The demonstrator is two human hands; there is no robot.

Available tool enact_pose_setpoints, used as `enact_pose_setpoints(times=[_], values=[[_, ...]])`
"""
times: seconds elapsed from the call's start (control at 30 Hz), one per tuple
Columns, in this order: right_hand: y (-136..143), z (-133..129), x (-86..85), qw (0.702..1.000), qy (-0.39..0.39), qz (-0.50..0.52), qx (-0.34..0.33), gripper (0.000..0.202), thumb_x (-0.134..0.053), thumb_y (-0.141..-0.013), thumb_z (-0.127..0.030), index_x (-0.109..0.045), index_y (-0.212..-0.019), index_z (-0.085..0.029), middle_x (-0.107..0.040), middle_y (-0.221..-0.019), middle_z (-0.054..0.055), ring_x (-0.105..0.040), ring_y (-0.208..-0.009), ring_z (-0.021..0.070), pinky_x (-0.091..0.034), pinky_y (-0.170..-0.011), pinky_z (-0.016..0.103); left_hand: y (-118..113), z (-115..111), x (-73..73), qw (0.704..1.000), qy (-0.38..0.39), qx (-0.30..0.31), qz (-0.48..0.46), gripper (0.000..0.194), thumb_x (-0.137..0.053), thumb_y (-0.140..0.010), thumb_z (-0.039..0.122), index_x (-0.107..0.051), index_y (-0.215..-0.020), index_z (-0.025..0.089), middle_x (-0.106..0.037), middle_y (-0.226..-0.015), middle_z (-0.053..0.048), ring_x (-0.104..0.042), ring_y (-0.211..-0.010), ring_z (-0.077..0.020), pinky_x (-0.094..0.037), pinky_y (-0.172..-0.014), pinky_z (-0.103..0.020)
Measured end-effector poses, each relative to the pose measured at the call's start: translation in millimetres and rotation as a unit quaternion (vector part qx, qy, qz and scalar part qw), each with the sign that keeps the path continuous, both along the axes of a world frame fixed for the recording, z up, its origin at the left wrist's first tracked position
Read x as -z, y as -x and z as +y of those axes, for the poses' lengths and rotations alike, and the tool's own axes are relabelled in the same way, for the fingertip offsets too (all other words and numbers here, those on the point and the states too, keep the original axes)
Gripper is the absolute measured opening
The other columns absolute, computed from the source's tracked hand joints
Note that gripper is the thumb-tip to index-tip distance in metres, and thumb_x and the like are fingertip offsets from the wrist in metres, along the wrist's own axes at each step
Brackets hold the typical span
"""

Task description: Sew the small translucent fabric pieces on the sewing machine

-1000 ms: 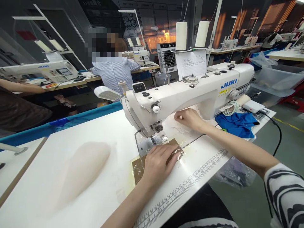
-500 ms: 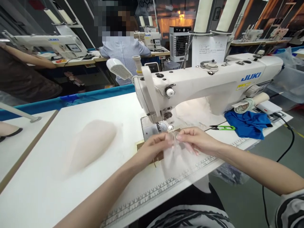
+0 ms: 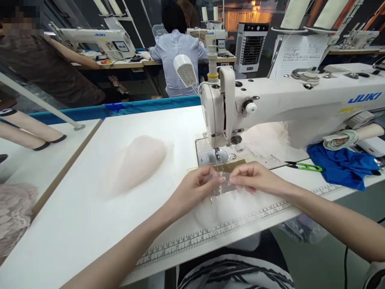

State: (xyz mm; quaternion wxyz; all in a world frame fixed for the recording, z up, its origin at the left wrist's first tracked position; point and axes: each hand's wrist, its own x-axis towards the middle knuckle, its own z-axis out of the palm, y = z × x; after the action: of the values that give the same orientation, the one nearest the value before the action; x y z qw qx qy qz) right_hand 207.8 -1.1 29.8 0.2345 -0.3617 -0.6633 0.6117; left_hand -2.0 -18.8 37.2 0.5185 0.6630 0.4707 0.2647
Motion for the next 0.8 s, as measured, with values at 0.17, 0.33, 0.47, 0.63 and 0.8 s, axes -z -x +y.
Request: enact_pose_setpoints(times=[0.17,0.33,0.47,0.63,0.8], values=[[3,20,-19.2,0.989,-0.059,-0.125,-0.056,0.019,-0.067,-0.079,-0.035,-0.069,-0.092,-0.021,-0.06,-0.065,-0.004,-0.042,-0.042,0.0032,-0.032,-0.036,0.016,3,6,5.4,0.987,-0.127,-0.015,0.101,0.029,-0.055,-0.085,0.041,-0.049,-0.068,0.019,-0.038,-0.053,0.007,-0.035,-0.048,-0.0077,-0.027,-0.046,-0.021],[14,34,-17.3,0.994,-0.012,-0.101,-0.047,0.013,-0.062,-0.083,-0.03,-0.063,-0.081,-0.017,-0.066,-0.07,-0.001,-0.059,-0.05,0.0068,-0.05,-0.051,0.02,6,8,5.8,0.968,-0.177,-0.027,0.175,0.021,-0.048,-0.089,0.037,-0.06,-0.084,0.021,-0.043,-0.048,0.008,-0.038,-0.045,-0.0087,-0.027,-0.045,-0.021],[19,32,-2.7,0.991,-0.08,-0.103,-0.012,0.014,-0.06,-0.085,-0.031,-0.062,-0.081,-0.018,-0.064,-0.062,-0.002,-0.064,-0.057,0.0105,-0.05,-0.053,0.021,11,8,19.3,0.952,-0.233,-0.032,0.196,0.021,-0.045,-0.091,0.029,-0.064,-0.093,0.02,-0.053,-0.05,0.007,-0.042,-0.043,-0.008,-0.031,-0.045,-0.02],[23,22,16.3,0.97,-0.226,-0.084,0.03,0.01,-0.059,-0.086,-0.026,-0.064,-0.083,-0.018,-0.061,-0.061,-0.003,-0.058,-0.054,0.0088,-0.047,-0.053,0.021,15,7,39.2,0.913,-0.358,-0.028,0.195,0.02,-0.044,-0.094,0.027,-0.062,-0.092,0.019,-0.067,-0.064,0.003,-0.056,-0.051,-0.0086,-0.042,-0.05,-0.02],[23,15,23.8,0.942,-0.329,-0.055,0.035,0.013,-0.055,-0.089,-0.025,-0.061,-0.098,-0.017,-0.056,-0.061,-0.004,-0.052,-0.053,0.0079,-0.044,-0.049,0.021,18,6,41.4,0.877,-0.444,-0.032,0.18,0.011,-0.049,-0.092,0.022,-0.06,-0.09,0.019,-0.07,-0.071,0.002,-0.062,-0.056,-0.0095,-0.047,-0.053,-0.022]])
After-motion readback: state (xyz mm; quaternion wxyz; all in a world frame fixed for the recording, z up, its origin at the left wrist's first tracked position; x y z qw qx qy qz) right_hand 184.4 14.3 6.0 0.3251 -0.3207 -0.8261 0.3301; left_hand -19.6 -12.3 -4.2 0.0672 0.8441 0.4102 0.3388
